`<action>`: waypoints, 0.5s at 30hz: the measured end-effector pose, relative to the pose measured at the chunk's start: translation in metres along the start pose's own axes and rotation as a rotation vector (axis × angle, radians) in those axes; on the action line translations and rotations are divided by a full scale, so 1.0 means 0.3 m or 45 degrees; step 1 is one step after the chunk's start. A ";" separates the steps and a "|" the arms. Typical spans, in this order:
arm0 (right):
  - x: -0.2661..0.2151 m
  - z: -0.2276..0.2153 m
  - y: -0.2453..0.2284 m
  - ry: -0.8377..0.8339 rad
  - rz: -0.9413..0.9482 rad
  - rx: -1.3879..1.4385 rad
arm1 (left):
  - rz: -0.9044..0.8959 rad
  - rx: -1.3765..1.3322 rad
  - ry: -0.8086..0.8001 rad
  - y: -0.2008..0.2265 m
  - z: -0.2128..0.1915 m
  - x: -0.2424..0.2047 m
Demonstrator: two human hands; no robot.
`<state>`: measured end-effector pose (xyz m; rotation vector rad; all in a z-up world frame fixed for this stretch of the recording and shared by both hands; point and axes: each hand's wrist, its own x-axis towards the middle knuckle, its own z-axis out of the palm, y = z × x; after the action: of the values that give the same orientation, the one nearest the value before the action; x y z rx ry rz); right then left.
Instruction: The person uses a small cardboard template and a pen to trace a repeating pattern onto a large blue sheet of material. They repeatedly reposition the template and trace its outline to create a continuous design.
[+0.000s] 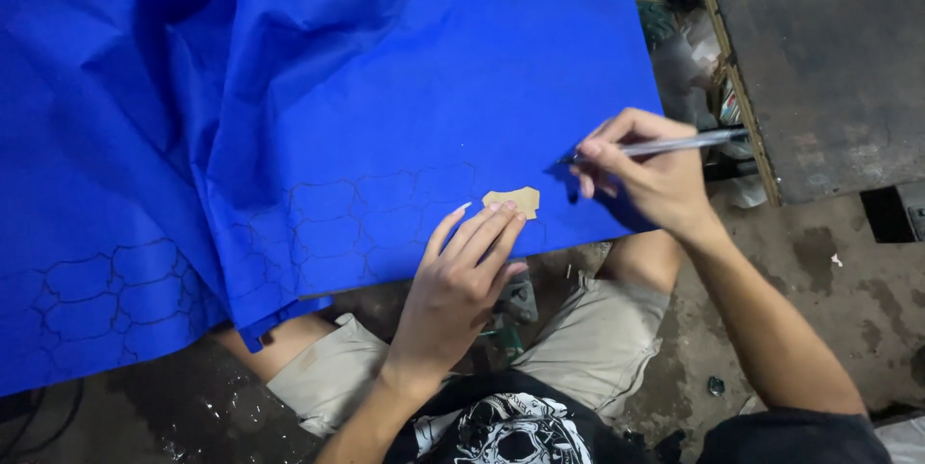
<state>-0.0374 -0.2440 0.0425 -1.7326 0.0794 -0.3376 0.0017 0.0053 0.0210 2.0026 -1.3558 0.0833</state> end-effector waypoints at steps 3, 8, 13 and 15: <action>-0.033 0.025 0.045 -0.072 -0.002 0.145 | -0.001 0.025 0.013 0.010 -0.006 0.012; -0.015 0.036 -0.024 -0.121 -0.108 -0.398 | 0.013 0.077 0.046 0.008 0.003 0.027; -0.012 0.050 -0.011 -0.111 -0.333 -0.373 | 0.017 0.340 0.132 -0.054 0.033 0.024; -0.004 0.055 -0.016 -0.097 -0.323 -0.365 | 0.012 0.376 0.130 -0.084 0.019 0.028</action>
<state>-0.0348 -0.2270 0.0444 -2.0435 -0.1563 -0.4632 0.0247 0.0004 0.0075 2.1999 -1.3499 0.4061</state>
